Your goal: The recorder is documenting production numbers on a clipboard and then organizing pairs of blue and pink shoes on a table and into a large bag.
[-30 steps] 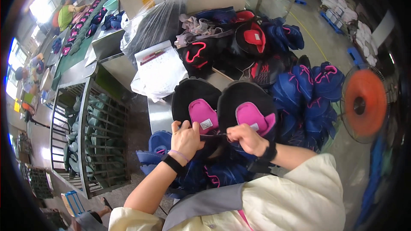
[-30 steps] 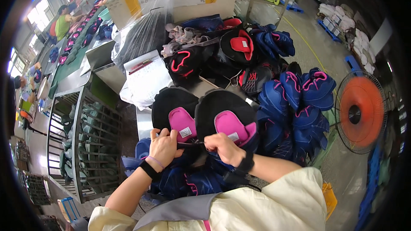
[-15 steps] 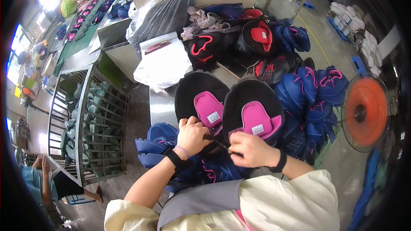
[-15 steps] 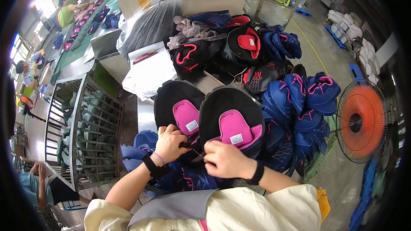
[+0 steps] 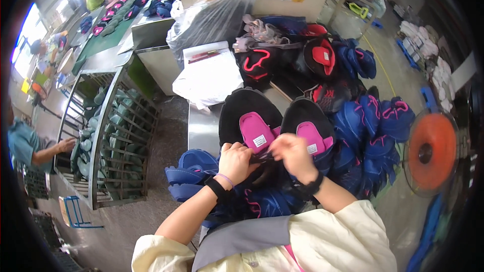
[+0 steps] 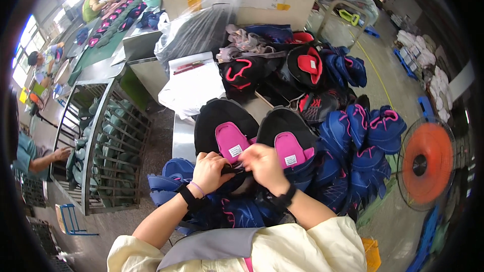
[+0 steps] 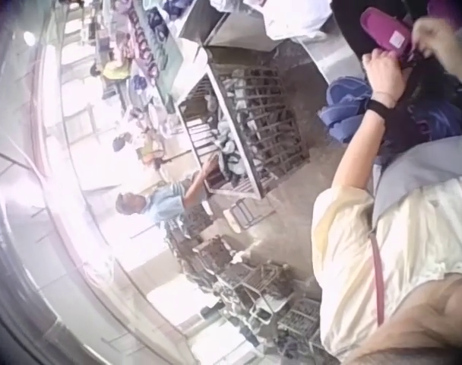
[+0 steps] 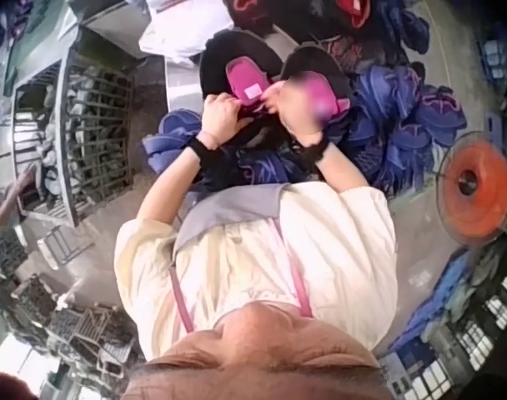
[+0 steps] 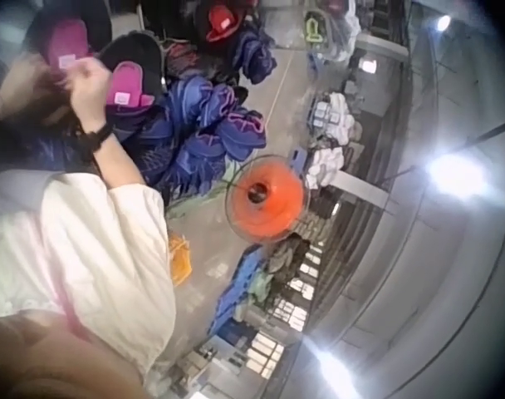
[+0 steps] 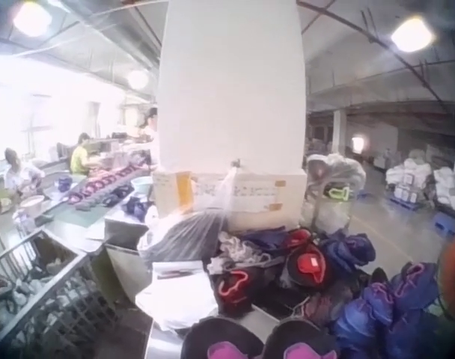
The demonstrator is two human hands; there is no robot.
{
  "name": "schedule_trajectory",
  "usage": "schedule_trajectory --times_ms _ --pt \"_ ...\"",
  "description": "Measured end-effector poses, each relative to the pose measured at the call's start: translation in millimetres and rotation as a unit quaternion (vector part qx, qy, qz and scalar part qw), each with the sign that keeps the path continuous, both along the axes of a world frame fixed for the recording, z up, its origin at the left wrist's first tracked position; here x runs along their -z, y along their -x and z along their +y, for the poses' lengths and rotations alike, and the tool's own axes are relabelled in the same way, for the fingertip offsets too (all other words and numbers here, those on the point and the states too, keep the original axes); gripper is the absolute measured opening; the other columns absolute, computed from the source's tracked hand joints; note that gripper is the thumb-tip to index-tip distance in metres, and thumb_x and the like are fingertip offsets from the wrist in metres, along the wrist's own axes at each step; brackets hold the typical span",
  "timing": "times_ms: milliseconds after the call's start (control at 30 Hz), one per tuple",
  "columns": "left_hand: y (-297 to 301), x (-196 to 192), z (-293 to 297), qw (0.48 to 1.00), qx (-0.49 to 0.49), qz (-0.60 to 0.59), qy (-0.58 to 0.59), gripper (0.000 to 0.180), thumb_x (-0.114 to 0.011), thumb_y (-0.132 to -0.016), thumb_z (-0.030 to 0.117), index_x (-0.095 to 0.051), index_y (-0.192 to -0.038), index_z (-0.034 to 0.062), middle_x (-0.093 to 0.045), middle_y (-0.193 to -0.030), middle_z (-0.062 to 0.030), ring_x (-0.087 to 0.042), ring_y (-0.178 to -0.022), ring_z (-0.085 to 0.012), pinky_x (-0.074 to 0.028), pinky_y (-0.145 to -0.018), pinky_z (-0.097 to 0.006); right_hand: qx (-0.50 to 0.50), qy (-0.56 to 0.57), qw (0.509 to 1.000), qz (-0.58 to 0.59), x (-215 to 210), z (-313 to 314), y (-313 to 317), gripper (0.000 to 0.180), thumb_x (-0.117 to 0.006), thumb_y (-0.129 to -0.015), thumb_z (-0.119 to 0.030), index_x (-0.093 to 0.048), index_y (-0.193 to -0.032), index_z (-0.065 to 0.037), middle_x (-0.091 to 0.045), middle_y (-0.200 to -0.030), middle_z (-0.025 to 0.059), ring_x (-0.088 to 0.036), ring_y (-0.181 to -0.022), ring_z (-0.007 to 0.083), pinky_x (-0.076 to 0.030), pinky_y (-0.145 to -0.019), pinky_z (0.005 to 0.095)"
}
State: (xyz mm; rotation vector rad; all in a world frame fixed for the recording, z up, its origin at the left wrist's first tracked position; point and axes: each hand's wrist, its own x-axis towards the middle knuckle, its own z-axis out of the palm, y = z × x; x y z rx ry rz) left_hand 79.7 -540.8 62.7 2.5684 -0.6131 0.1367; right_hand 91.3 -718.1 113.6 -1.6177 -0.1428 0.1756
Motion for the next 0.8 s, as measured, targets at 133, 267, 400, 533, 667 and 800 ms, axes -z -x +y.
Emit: schedule_trajectory --times_ms 133,267,400,533,667,800 --pt "-10.2 -4.6 6.9 0.995 -0.029 0.061 -0.075 0.023 -0.065 -0.071 0.033 -0.063 -0.085 0.0152 -0.064 -0.081 -0.0021 -0.057 -0.087 -0.0194 -0.035 -0.077 -0.037 -0.041 -0.008 0.958 -0.284 -85.3 -12.7 6.8 0.025 -0.056 -0.089 -0.019 -0.057 -0.075 0.001 -0.057 -0.069 0.0064 -0.055 -0.054 0.0102 -0.043 -0.051 0.0202" --pt "-22.0 15.6 5.9 0.998 -0.030 0.036 -0.048 0.021 -0.064 -0.072 0.032 -0.062 -0.081 0.0135 -0.063 -0.076 -0.0039 -0.059 -0.084 -0.0210 -0.036 -0.076 -0.038 -0.053 -0.022 0.977 -0.203 -59.7 -17.4 -11.3 0.019 -0.058 -0.088 -0.017 -0.055 -0.087 0.002 -0.059 -0.078 0.0068 -0.060 -0.067 0.0124 -0.047 -0.061 0.0230" --pt "-37.3 8.8 -0.4 0.995 -0.066 0.074 -0.017 0.021 -0.067 -0.070 0.026 -0.058 -0.073 0.0077 -0.062 -0.072 -0.0076 -0.060 -0.078 -0.0252 -0.036 -0.073 -0.039 -0.085 0.293 0.948 -0.095 27.7 -34.7 -37.3 0.034 -0.066 -0.077 -0.015 -0.052 -0.106 -0.005 -0.057 -0.096 0.0100 -0.059 -0.079 0.0183 -0.048 -0.069 0.0315" --pt "-39.3 7.7 -4.5 0.997 -0.054 0.051 -0.009 0.019 -0.068 -0.069 0.023 -0.058 -0.073 0.0072 -0.062 -0.073 -0.0079 -0.060 -0.077 -0.0255 -0.035 -0.073 -0.037 -0.099 0.453 0.849 -0.253 73.5 -19.1 -35.7 0.013 -0.061 -0.076 -0.022 -0.061 -0.079 -0.009 -0.059 -0.070 0.0082 -0.059 -0.070 0.0297 -0.046 -0.059 0.0381" --pt "-50.6 3.1 16.0 0.986 -0.069 0.105 -0.107 0.020 -0.065 -0.073 0.027 -0.064 -0.081 0.0092 -0.064 -0.078 -0.0075 -0.062 -0.079 -0.0239 -0.036 -0.073 -0.039 0.091 0.164 0.982 -0.034 36.7 -57.0 -72.7 0.020 -0.053 -0.087 -0.016 -0.059 -0.075 -0.001 -0.055 -0.054 0.0062 -0.054 -0.047 0.0138 -0.042 -0.046 0.0273" --pt "-63.0 0.3 25.2 0.993 -0.109 0.037 -0.018 0.020 -0.065 -0.074 0.026 -0.064 -0.082 0.0081 -0.064 -0.073 -0.0091 -0.062 -0.073 -0.0280 -0.044 -0.067 -0.038 0.106 0.229 0.959 -0.128 21.8 -99.1 -87.6 0.022 -0.054 -0.089 -0.017 -0.059 -0.077 0.001 -0.050 -0.047 0.0031 -0.051 -0.044 0.0090 -0.039 -0.044 0.0234"
